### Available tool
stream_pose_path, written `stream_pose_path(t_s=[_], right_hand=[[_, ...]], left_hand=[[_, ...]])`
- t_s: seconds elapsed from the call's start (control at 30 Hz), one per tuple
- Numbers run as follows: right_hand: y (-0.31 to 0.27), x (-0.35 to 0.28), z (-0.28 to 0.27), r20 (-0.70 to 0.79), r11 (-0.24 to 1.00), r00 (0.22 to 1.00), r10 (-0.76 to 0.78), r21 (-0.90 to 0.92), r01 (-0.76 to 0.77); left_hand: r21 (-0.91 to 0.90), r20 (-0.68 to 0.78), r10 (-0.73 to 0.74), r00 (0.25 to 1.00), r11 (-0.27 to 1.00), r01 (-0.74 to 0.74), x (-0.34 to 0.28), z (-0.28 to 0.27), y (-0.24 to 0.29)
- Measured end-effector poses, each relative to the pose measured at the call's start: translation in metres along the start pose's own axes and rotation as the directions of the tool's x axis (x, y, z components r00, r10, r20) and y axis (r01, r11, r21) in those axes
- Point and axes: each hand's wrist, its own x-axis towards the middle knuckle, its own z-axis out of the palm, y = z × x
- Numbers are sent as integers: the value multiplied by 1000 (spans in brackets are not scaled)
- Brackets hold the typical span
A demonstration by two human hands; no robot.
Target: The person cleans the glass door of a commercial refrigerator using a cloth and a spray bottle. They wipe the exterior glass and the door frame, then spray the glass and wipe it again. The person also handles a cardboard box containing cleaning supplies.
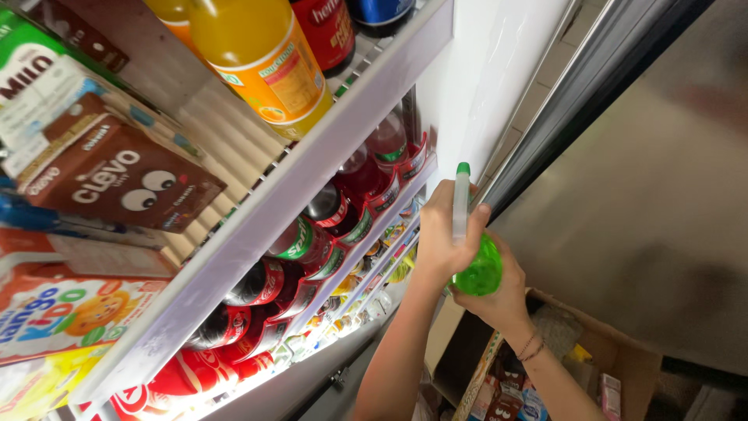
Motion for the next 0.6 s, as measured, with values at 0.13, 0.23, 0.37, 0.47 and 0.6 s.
stream_pose_path(t_s=[0.13, 0.23, 0.37, 0.47, 0.6], right_hand=[[30, -22, 6, 38, 998, 997, 70, -10, -69], [50, -42, 12, 29, 995, 995, 95, -21, -95], [68, -73, 5, 63, 997, 995, 77, 12, -78], [80, -114, -17, 99, 993, 994, 39, -118, -27], [99, -161, -69, 232, 959, 972, 22, -280, 45]], left_hand=[[22, 35, -102, 994, 995, 101, -20, 8, -24], [2, 78, -158, 984, 987, 158, -43, 11, -37], [-87, 77, -45, 996, 995, 51, -87, 22, -42], [-177, 93, -138, 986, 972, 153, -132, 40, -42], [-262, 136, -99, 986, 956, 133, -181, 61, -38]])
